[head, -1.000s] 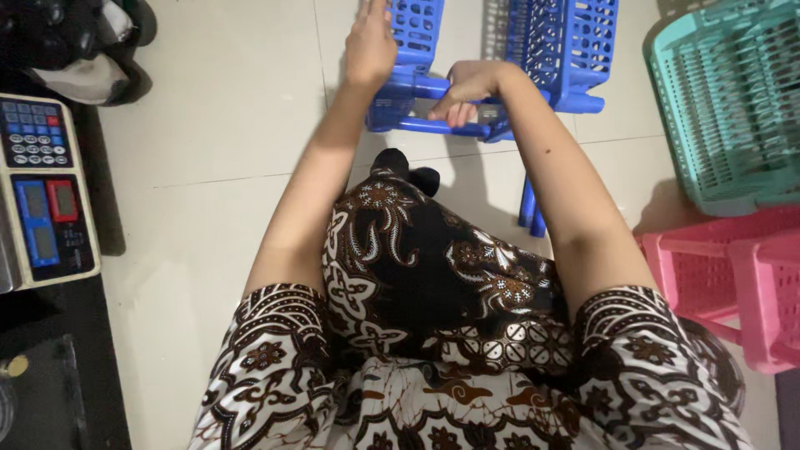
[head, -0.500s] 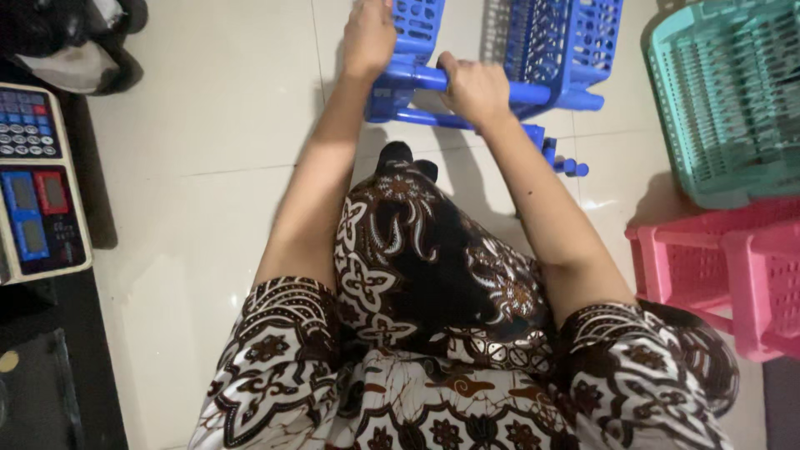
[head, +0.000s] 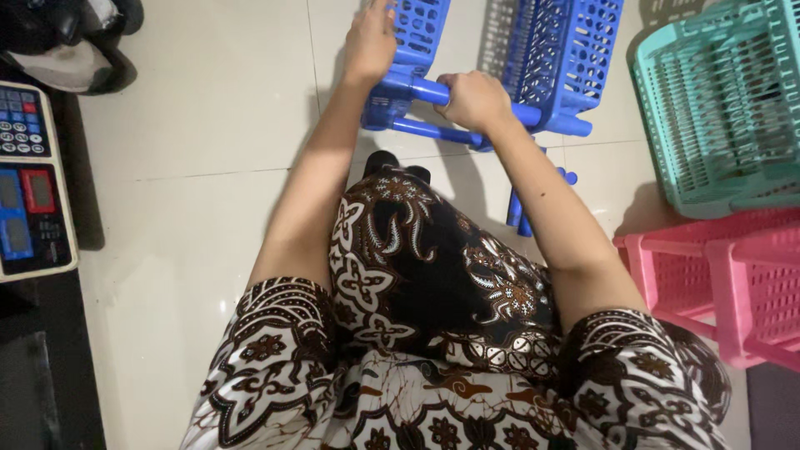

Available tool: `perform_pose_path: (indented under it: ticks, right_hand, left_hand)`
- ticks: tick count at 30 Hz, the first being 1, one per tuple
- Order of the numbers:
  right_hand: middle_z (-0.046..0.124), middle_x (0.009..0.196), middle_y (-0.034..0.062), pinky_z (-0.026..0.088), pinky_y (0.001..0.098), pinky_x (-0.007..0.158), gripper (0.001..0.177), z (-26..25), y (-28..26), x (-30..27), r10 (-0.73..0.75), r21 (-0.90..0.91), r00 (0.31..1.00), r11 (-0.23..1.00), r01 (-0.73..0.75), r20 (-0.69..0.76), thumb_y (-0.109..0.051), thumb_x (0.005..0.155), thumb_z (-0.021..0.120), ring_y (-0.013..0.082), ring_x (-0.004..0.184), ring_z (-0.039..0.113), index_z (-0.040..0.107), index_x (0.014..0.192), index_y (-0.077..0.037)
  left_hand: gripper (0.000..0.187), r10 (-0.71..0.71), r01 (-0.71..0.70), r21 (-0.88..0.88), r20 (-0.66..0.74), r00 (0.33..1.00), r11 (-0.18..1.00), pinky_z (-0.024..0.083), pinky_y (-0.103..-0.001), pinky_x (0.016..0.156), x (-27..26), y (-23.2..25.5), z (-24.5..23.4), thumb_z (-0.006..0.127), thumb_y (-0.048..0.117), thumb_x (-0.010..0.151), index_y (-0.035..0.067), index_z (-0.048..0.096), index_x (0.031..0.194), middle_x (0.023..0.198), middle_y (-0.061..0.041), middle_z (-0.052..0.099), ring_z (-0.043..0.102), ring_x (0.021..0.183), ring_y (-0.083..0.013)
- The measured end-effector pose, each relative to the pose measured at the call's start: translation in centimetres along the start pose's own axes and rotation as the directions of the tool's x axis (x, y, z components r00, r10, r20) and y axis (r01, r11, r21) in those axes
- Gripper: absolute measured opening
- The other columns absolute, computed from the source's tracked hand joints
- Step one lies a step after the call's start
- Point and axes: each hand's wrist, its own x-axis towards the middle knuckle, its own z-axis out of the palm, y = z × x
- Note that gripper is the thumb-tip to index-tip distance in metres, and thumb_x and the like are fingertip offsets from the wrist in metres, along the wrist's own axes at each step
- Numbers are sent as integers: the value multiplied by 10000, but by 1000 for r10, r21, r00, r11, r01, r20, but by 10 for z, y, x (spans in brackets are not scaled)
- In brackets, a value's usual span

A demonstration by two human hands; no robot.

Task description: The person assembles a blue plastic basket by inserting cylindrical rods into the basket frame. They repeatedly insert and remove the rods, adjusting their positions while sitting on the floor.

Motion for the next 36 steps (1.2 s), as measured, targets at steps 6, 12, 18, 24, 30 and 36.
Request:
perform_pose_path:
  ticks: [6, 12, 18, 24, 30, 36]
  right_hand:
    - [765, 857, 119, 552, 472, 607, 186, 11, -6, -11, -48, -118, 963, 993, 17, -267, -210, 951, 664, 338, 718, 725, 737, 1109, -143]
    - [746, 765, 184, 497, 405, 555, 399, -11, 32, 21, 50, 313, 811, 907, -281, 584, -416, 850, 881, 219, 573, 658, 797, 802, -29]
    - [728, 720, 197, 509, 429, 555, 258, -6, 29, 15, -66, 376, 947, 925, -61, 316, -348, 767, 860, 293, 543, 677, 810, 876, -119]
    - [729, 717, 102, 539, 465, 518, 195, 12, -1, -22, -66, -155, 932, 988, 10, -357, -273, 865, 736, 340, 603, 708, 759, 1016, -152]
    - [741, 675, 88, 562, 397, 569, 165, -17, 22, -5, -35, 223, 989, 975, 1, 145, -258, 815, 693, 273, 587, 725, 802, 935, -227]
    - [715, 712, 157, 542, 404, 616, 287, -24, 28, 7, 22, 282, 926, 949, -138, 377, -356, 794, 847, 280, 590, 698, 784, 822, -77]
  left_hand:
    - [252, 4, -3, 19, -46, 999, 1000, 501, -550, 924, 2, -6, 6, 547, 183, 1038, 46, 585, 1247, 1201, -236, 681, 629, 1091, -480]
    - [330, 18, -18, -23, -6, 1000, 1000, 499, -547, 927, -7, 11, -4, 526, 158, 1035, 105, 549, 1360, 1236, -224, 684, 625, 1105, -476]
    - [478, 106, -109, -39, -92, 990, 993, 497, -568, 864, -5, 18, -11, 551, 142, 1001, 85, 450, 1464, 1193, -286, 662, 616, 1047, -518]
    - [307, -20, 20, 26, 25, 999, 999, 487, -582, 914, 4, 3, 2, 536, 198, 1044, 143, 563, 1345, 1119, -236, 713, 629, 1051, -506]
    - [270, -2, 1, -8, -15, 1000, 1000, 493, -568, 929, 1, -6, 9, 548, 213, 1055, 144, 570, 1315, 1135, -222, 714, 641, 1059, -495]
    - [314, 13, -14, -19, -16, 1000, 1000, 485, -578, 917, 0, 3, -3, 539, 195, 1040, 127, 548, 1346, 1148, -245, 696, 625, 1067, -510]
